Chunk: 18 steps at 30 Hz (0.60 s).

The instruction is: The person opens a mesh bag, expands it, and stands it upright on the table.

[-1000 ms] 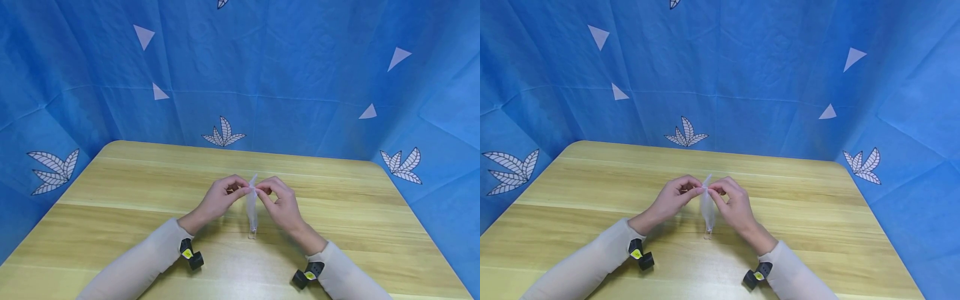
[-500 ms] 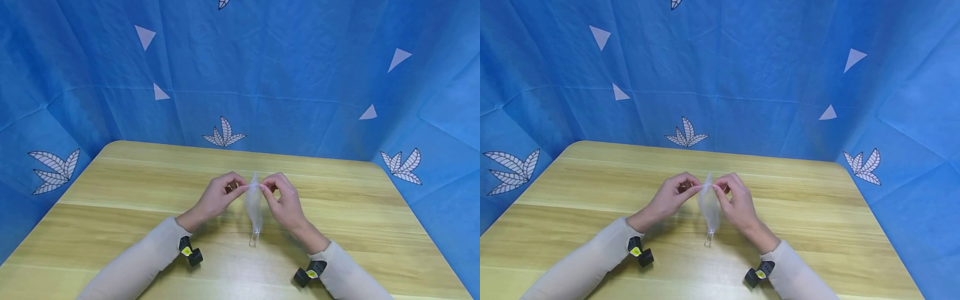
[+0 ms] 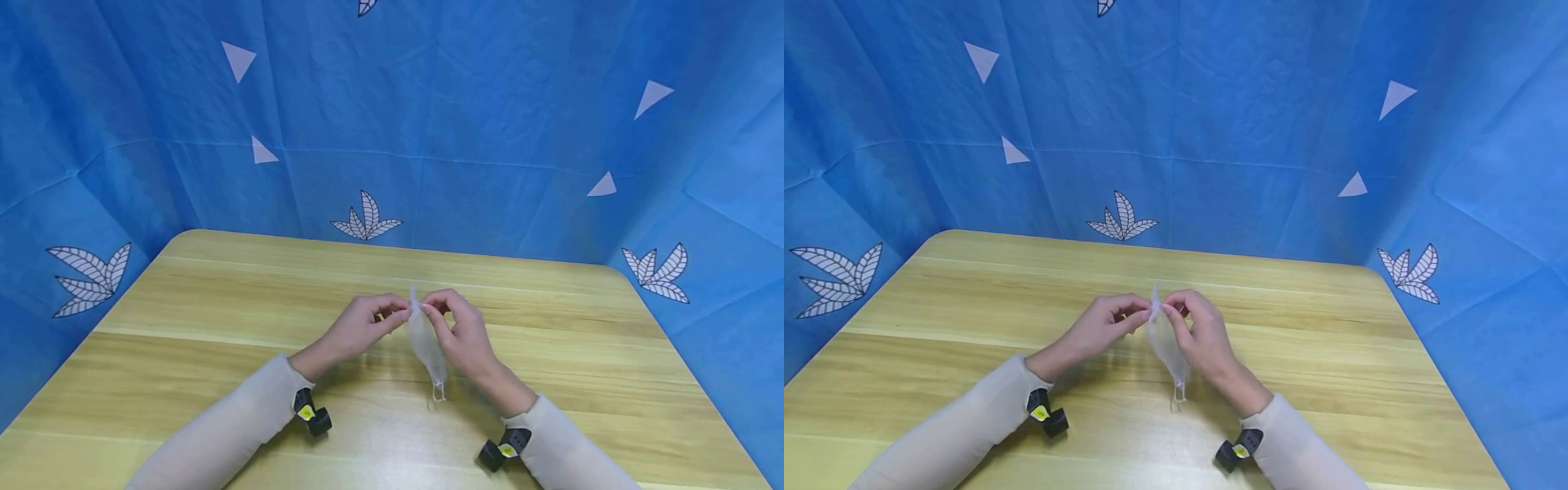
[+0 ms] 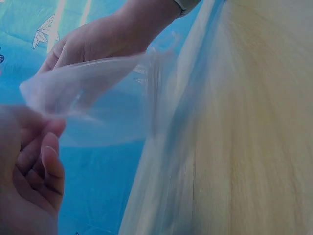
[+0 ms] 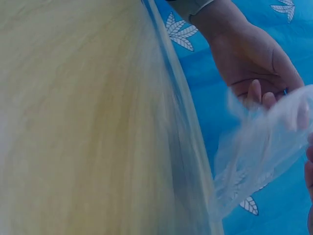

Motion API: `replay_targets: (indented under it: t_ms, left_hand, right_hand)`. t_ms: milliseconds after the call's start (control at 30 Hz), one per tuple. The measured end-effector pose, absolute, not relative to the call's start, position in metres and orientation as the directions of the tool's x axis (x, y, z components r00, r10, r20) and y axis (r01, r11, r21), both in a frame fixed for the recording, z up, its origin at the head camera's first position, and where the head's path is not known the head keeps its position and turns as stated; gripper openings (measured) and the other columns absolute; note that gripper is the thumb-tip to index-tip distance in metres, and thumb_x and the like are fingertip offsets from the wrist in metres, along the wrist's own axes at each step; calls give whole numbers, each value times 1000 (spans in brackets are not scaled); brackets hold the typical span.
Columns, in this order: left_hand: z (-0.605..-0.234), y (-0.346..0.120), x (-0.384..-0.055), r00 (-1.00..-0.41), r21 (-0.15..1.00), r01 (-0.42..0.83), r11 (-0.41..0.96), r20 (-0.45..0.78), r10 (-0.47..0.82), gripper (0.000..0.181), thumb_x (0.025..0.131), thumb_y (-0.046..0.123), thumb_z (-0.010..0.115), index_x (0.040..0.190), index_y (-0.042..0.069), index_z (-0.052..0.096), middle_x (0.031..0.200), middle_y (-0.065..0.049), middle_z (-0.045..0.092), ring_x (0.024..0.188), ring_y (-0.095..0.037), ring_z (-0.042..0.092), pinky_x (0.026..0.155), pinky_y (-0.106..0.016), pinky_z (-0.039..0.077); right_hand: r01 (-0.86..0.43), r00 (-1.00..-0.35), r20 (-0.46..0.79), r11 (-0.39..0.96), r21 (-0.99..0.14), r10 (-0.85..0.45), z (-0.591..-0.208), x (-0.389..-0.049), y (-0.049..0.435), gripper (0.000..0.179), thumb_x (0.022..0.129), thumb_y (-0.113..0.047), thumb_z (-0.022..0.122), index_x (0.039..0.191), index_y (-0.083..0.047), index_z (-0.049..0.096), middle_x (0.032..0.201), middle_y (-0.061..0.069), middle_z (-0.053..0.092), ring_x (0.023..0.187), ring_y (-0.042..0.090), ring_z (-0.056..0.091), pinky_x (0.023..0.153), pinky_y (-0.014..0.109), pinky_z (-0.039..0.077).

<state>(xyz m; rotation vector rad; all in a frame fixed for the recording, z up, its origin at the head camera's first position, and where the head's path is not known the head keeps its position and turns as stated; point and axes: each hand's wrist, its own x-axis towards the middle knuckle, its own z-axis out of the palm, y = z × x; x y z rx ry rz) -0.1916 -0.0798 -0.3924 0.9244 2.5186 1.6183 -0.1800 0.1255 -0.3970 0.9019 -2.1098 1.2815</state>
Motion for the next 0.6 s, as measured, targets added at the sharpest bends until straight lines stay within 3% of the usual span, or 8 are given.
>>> replay_targets:
  t_ms: [133,333,433,600]
  left_hand:
    - [-392,-80,-190,-832,844,461,276,302,466,18,99,20,60,108,11,72,84,-12,67,59,-12,48,51,-22,40]
    - [-392,-80,-191,-844,834,472,287,334,420,13,98,18,62,105,12,72,85,2,68,63,-13,50,54,-23,42]
    - [-393,-80,-191,-841,831,484,273,356,407,11,97,18,63,102,13,72,83,5,67,62,-13,50,53,-24,42]
    - [-393,-80,-190,-843,836,490,246,384,376,9,96,19,65,99,14,71,82,0,67,61,-13,50,53,-24,42]
  right_hand:
    - [-754,-652,703,338,-563,-285,-397,-179,125,12,91,6,65,99,-3,63,87,4,64,77,14,57,70,26,48]
    - [-744,-663,693,355,-567,-283,-399,-180,125,22,87,7,68,104,-7,68,91,2,65,82,15,58,74,30,49]
    - [-747,-659,694,356,-561,-290,-393,-175,122,23,84,11,69,100,-5,70,91,4,67,82,17,60,72,30,50]
    - [-757,-643,715,362,-543,-273,-373,-162,116,15,84,13,68,92,0,68,86,11,65,79,20,59,68,31,49]
